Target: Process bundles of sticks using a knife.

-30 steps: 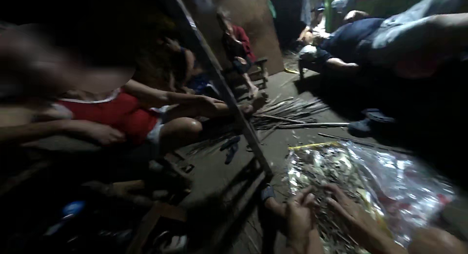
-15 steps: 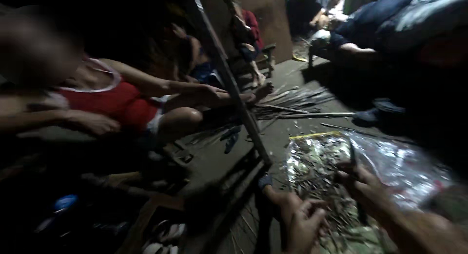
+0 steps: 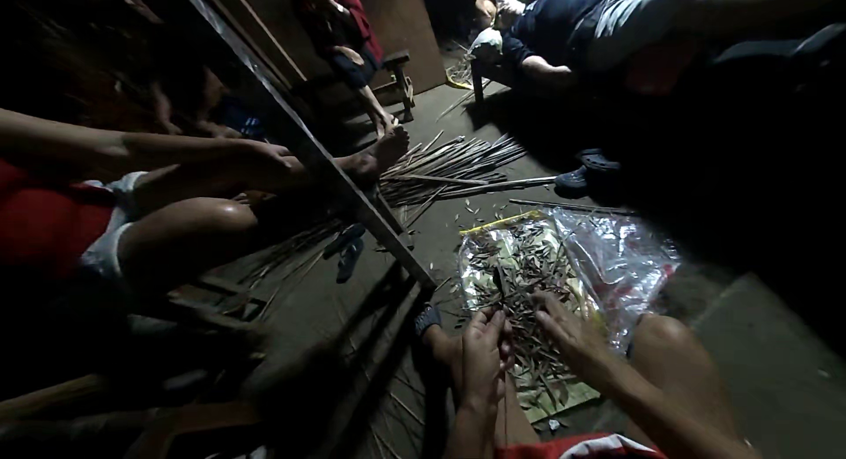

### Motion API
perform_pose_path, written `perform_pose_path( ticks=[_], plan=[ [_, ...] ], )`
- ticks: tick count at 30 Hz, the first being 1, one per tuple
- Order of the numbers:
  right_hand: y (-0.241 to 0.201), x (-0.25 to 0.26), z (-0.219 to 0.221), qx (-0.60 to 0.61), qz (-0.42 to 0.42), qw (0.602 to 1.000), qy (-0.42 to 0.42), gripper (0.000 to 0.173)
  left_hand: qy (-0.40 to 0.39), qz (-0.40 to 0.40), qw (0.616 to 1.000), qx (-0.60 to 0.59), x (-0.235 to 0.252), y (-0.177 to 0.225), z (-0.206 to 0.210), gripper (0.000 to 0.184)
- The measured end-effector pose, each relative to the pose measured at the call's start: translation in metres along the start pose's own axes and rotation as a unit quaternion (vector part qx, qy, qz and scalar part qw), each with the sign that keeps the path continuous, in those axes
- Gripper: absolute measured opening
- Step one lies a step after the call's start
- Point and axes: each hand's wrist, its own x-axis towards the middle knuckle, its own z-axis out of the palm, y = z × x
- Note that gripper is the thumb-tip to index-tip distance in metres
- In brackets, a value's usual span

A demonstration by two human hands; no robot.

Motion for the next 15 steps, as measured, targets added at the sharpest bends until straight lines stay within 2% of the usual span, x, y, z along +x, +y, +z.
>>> perform_pose_path(
  ticks=[3, 7, 10, 15],
  plan=[
    [-0.004, -0.009, 0.008, -0.064, -0.026, 0.998, -0.013, 0.049, 0.003, -0.007, 1.0, -0.022, 0.0, 0.0, 0.001, 0.015],
    [-0.007, -0.012, 0.013, -0.133, -0.026, 0.991, -0.022, 0.058, 0.019, -0.02, 0.999, -0.035, 0.0, 0.0, 0.005, 0.027],
    [0.0, -0.011, 0.015, -0.151, -0.044, 0.988, 0.007, 0.056, 0.018, -0.018, 0.999, -0.04, -0.001, -0.003, 0.008, 0.02],
    [0.016, -0.008, 0.02, -0.191, -0.107, 0.971, 0.097, 0.052, 0.0, -0.028, 0.998, -0.053, -0.002, -0.006, 0.008, 0.019]
  ],
)
